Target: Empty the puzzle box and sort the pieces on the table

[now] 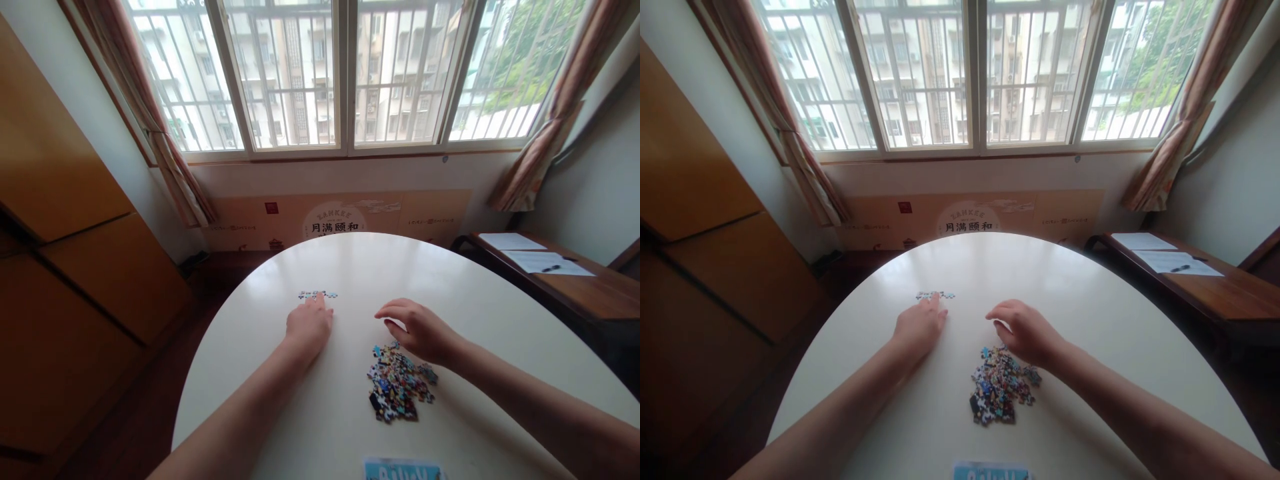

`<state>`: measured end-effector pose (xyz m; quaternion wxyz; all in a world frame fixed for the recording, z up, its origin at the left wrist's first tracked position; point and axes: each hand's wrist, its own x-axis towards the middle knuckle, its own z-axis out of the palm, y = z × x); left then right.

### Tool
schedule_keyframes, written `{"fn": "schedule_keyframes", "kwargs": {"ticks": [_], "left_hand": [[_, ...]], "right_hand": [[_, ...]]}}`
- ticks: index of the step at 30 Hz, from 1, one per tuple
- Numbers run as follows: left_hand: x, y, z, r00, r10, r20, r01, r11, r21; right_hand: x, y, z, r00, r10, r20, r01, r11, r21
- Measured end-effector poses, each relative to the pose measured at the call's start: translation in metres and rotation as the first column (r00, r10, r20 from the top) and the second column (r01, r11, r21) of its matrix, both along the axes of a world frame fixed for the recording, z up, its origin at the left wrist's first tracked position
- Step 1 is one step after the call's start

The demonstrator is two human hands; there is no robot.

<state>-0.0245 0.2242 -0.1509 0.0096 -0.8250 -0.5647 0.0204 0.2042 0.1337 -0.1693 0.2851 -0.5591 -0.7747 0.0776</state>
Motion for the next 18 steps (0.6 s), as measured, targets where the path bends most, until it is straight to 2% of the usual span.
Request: {"fn": "schedule_keyframes", "kwargs": {"ticks": [4, 10, 14, 18], "left_hand": [[0.001, 0.004, -0.005, 1.000, -0.001, 0.012, 0.001, 1.000, 0.006], [0.001, 0.004, -0.010, 0.999, -0.004, 0.043, 0.003, 0.999, 0.031], [0.003, 0.005, -0.009, 0.999, 0.000, 0.047, -0.001, 1.000, 0.020], [0.000, 0.005, -0.004, 0.999, -0.006, 0.039, 0.006, 1.000, -0.011]], "right_hand": [[-0.019, 0.043, 0.004, 0.999, 0.034, 0.008, -0.034, 0.999, -0.017], [-0.046, 0.103, -0.002, 0.999, 0.017, 0.029, -0.016, 0.999, -0.050], [-0.053, 0.122, -0.005, 0.999, -0.006, 0.049, 0.010, 0.997, -0.077], [-0.056, 0.128, -0.005, 0.997, -0.047, 0.064, 0.053, 0.995, -0.088]]}}
